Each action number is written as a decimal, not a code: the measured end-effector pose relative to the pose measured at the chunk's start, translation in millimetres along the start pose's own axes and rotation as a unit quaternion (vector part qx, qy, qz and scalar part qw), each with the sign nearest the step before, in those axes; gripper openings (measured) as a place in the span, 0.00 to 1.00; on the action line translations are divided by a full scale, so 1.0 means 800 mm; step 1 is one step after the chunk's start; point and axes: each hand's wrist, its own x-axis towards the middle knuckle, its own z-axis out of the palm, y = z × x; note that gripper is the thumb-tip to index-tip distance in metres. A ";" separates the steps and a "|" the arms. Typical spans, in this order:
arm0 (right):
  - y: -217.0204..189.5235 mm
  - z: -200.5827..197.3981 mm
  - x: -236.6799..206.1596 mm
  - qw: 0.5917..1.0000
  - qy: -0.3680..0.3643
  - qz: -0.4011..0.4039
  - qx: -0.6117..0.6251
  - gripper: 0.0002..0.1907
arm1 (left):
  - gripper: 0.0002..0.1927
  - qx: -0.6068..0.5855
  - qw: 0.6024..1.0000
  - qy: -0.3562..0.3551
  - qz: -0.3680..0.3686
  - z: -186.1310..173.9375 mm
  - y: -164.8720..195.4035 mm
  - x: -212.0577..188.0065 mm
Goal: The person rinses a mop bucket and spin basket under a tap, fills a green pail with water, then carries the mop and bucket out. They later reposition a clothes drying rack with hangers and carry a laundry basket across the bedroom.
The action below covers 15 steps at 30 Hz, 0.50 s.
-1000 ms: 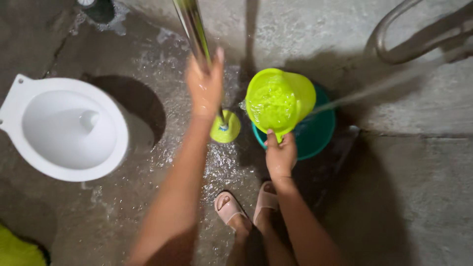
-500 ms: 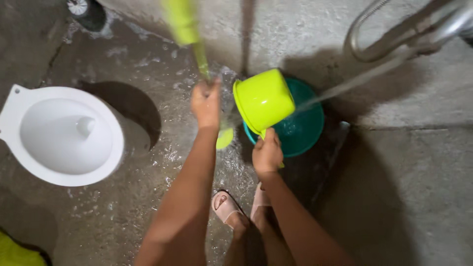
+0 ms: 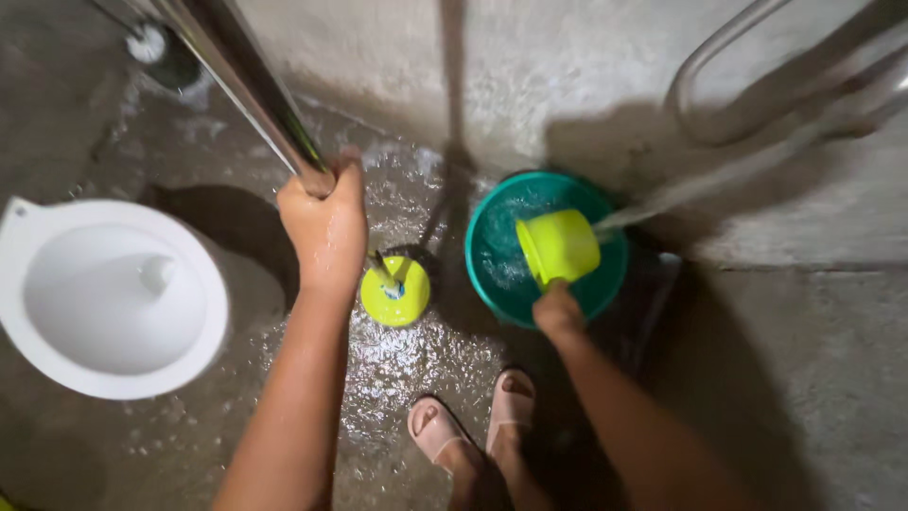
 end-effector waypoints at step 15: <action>0.008 0.022 0.085 0.979 -0.200 0.000 0.030 0.30 | 0.27 0.027 0.991 -0.119 -0.047 -0.009 -0.114 0.004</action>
